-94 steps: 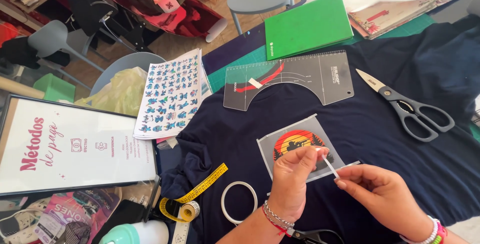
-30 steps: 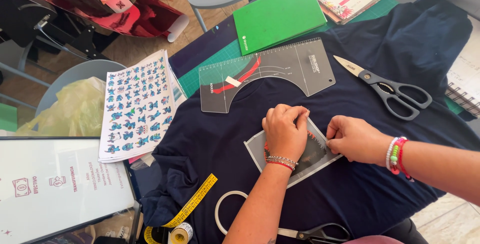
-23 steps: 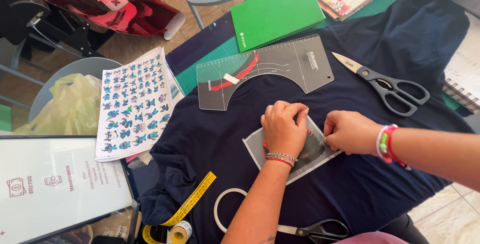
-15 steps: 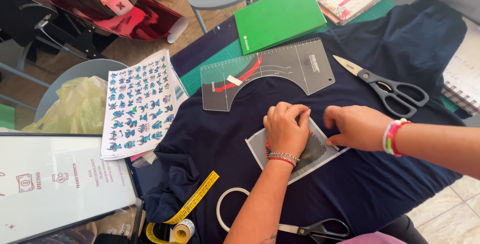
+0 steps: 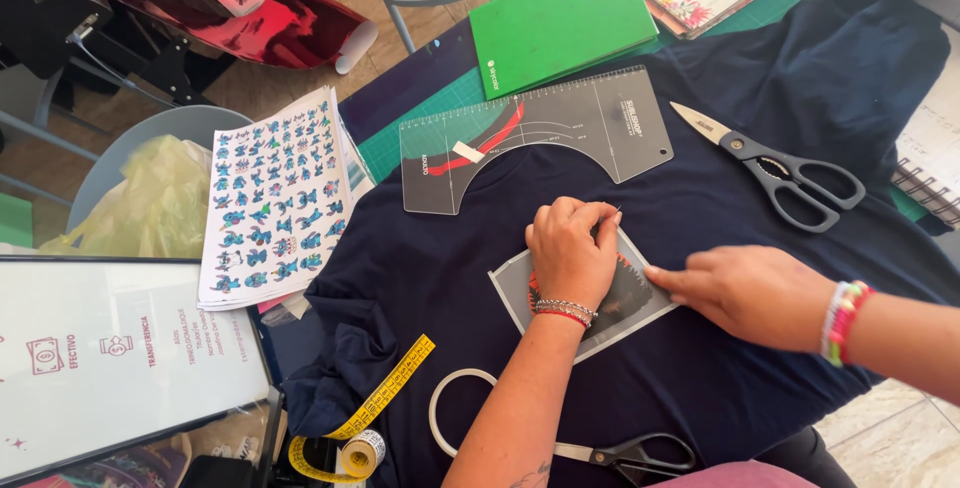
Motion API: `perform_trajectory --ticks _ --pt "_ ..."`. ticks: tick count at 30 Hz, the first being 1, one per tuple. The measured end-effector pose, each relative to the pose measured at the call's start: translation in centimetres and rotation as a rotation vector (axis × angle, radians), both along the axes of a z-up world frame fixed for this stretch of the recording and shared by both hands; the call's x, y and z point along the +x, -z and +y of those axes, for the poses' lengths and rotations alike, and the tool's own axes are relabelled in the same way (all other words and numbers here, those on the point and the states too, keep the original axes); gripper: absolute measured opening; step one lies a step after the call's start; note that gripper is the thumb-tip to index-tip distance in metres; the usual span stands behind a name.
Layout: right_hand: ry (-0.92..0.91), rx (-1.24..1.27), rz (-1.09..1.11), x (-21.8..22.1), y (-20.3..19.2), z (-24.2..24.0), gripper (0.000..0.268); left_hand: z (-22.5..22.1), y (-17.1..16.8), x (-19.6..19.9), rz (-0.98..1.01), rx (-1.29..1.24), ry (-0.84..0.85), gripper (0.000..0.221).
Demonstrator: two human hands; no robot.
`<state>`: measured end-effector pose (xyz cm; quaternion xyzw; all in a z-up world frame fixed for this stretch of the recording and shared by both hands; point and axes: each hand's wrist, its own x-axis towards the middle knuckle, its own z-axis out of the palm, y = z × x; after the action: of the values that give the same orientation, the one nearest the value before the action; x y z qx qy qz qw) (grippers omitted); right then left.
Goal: Positioning and securing a printed graphic onto a t-shirt for heat pressing
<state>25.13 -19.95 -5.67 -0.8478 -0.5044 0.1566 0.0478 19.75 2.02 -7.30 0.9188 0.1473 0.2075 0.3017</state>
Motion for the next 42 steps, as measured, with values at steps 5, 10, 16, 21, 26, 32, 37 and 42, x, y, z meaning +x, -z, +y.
perform_trajectory --ticks 5,10,16,21,26,32,37,42 --pt "-0.108 0.043 -0.104 -1.4 0.6 -2.3 0.046 0.0 -0.2 0.0 0.009 0.002 0.003 0.007" --pt "-0.034 0.101 -0.027 -1.4 1.4 -2.4 0.042 -0.2 -1.1 0.0 0.008 0.054 -0.007 0.005" --pt "-0.014 0.128 0.000 -1.9 1.3 -2.5 0.042 -0.4 -0.5 0.9 0.036 0.069 -0.067 0.020" --pt "-0.003 0.157 -0.003 -2.1 1.4 -2.4 0.042 1.4 -0.4 1.7 0.041 0.002 -0.025 0.017" --pt "0.008 0.188 -0.008 -2.1 1.7 -2.5 0.041 1.3 -2.1 0.0 -0.022 0.083 0.158 0.008" --pt "0.018 0.305 -0.063 -2.5 2.5 -2.6 0.037 -1.5 -1.8 -3.2 0.243 0.481 0.317 0.076" --pt "0.059 0.272 -0.051 -2.4 2.2 -2.4 0.035 -1.9 -2.4 -3.6 0.186 0.354 0.245 0.072" --pt "0.144 0.225 0.058 -0.6 -0.9 0.7 0.032 -1.1 -4.6 -3.7 0.320 0.297 0.299 0.083"
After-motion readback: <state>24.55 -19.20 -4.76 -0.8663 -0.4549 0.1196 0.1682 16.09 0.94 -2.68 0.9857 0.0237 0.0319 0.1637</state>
